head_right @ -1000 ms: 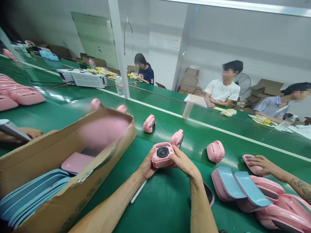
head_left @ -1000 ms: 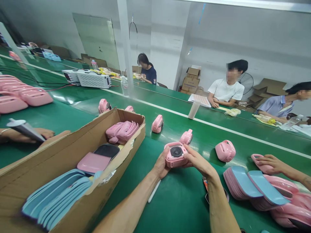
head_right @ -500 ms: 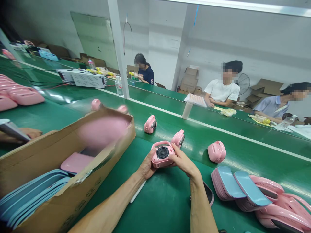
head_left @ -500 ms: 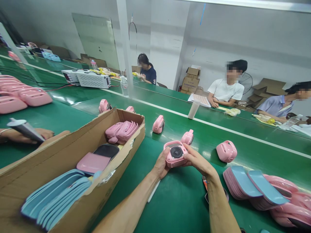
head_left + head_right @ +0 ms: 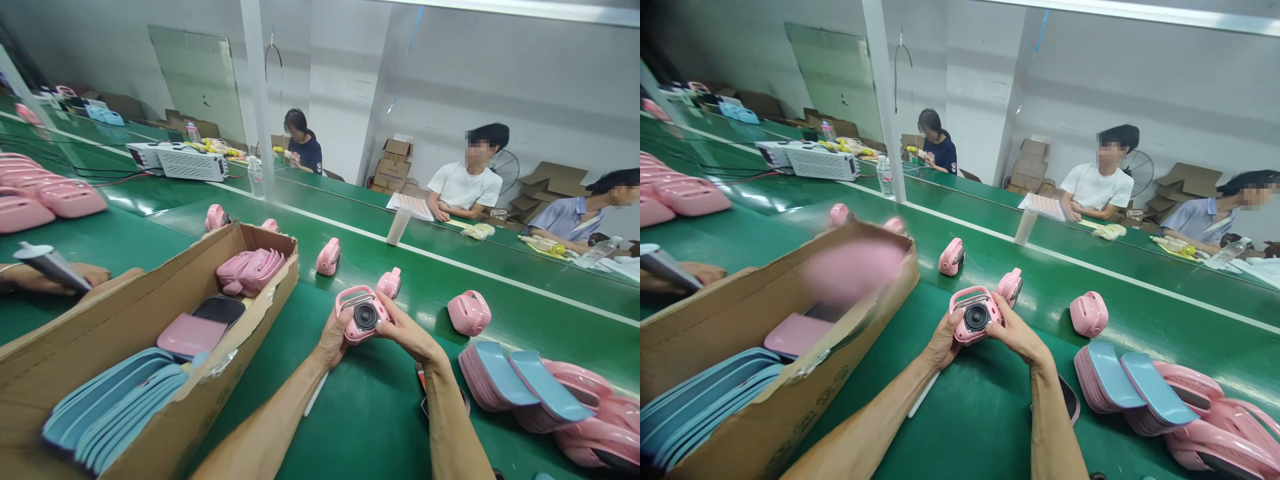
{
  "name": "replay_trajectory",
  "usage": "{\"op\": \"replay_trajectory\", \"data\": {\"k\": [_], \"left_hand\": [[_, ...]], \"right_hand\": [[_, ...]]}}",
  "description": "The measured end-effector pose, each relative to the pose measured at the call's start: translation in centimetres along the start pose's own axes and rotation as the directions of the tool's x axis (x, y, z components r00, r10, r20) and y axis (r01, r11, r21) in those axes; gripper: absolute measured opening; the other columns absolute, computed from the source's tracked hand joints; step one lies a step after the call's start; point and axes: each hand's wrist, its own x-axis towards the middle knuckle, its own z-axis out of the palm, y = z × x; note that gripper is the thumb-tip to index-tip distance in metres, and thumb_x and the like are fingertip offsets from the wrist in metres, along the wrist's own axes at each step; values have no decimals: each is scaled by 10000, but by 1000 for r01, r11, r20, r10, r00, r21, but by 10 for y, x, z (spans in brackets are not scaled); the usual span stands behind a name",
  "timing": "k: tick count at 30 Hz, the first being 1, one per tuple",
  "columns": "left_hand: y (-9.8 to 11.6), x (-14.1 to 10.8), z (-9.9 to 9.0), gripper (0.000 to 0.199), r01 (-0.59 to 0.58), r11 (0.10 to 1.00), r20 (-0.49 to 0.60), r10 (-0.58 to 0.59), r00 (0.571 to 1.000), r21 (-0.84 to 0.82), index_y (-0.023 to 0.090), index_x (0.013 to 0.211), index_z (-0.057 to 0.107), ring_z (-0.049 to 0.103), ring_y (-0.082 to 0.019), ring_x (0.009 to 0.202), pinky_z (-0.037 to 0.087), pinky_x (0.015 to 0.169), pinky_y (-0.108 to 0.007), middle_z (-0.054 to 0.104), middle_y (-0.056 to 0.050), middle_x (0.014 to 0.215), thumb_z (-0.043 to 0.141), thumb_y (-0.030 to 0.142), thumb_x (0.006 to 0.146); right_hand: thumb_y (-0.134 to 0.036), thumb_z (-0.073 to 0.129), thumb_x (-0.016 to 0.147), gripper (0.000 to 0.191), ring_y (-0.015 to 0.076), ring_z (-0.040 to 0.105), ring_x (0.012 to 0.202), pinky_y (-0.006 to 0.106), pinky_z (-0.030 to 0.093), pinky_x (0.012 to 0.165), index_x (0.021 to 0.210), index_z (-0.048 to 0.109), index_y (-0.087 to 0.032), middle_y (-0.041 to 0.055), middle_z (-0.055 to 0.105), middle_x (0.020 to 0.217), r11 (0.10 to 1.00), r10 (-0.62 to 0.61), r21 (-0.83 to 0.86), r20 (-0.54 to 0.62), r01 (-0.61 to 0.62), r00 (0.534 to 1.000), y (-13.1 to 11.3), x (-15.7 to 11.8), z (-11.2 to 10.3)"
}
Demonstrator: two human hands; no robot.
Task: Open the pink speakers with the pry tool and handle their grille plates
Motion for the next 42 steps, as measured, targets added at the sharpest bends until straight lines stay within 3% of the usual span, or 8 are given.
{"op": "replay_trajectory", "data": {"k": [4, 12, 20, 29, 33, 38, 42], "left_hand": [[-1, 1, 0, 675, 16, 1000, 5, -16, 1000, 21, 131, 1364, 712, 725, -361, 1248, 562, 1075, -439, 781, -183, 1313, 912, 505, 838], [-2, 0, 1, 678, -14, 999, 3, 14, 1000, 39, 127, 1360, 703, 734, -362, 1223, 557, 1085, -456, 785, -185, 1299, 903, 518, 845], [-4, 1, -1, 663, -56, 998, 49, 54, 997, 40, 155, 1403, 666, 744, -332, 1168, 569, 1031, -439, 780, -164, 1294, 880, 494, 875], [-13, 6, -12, 611, -114, 987, -74, 123, 990, 112, 197, 1192, 658, 731, -253, 997, 579, 874, -366, 773, -79, 1143, 948, 535, 773], [-12, 6, -14, 626, -132, 982, -99, 146, 984, 137, 195, 1211, 637, 724, -239, 992, 580, 872, -351, 757, -72, 1136, 928, 560, 794], [-12, 6, -15, 630, -149, 977, -82, 163, 983, 152, 199, 1249, 620, 722, -246, 1006, 587, 878, -355, 745, -79, 1165, 906, 557, 818], [-14, 7, -18, 643, -199, 958, -66, 217, 974, 208, 218, 1266, 601, 716, -227, 958, 580, 820, -332, 739, -53, 1136, 909, 549, 809]], "right_hand": [[-565, 830, 856, 970, 372, 358, 1642, 540, 405, 1302, 1690, 421, -283, 56, 402, 1770, 1000, -17, -18, 9, 18, 1000, 3, 0, -4], [-600, 891, 804, 983, 390, 372, 1631, 568, 369, 1319, 1654, 492, -311, 66, 503, 1704, 999, -12, -48, -27, 11, 1000, 1, -2, -5], [-570, 837, 870, 1004, 349, 311, 1670, 520, 277, 1373, 1713, 373, -283, 53, 334, 1806, 998, -23, -64, 22, 24, 999, 12, 3, -10], [-387, 786, 894, 934, 321, 205, 1712, 499, 169, 1412, 1722, 359, -327, -9, 364, 1794, 996, -53, -80, -33, 50, 998, 14, 8, 0], [-437, 802, 896, 941, 321, 178, 1720, 513, 103, 1422, 1721, 366, -320, 9, 301, 1820, 992, -51, -121, -76, 41, 996, 14, 11, 4], [-492, 802, 901, 932, 314, 189, 1719, 496, 126, 1421, 1716, 380, -331, -2, 284, 1825, 989, -84, -128, -71, 74, 994, 19, 14, 3], [-505, 836, 863, 1039, 349, 314, 1674, 531, 215, 1395, 1741, 310, -327, 33, 307, 1818, 989, -136, -63, -7, 136, 991, 28, 15, 0]]}}
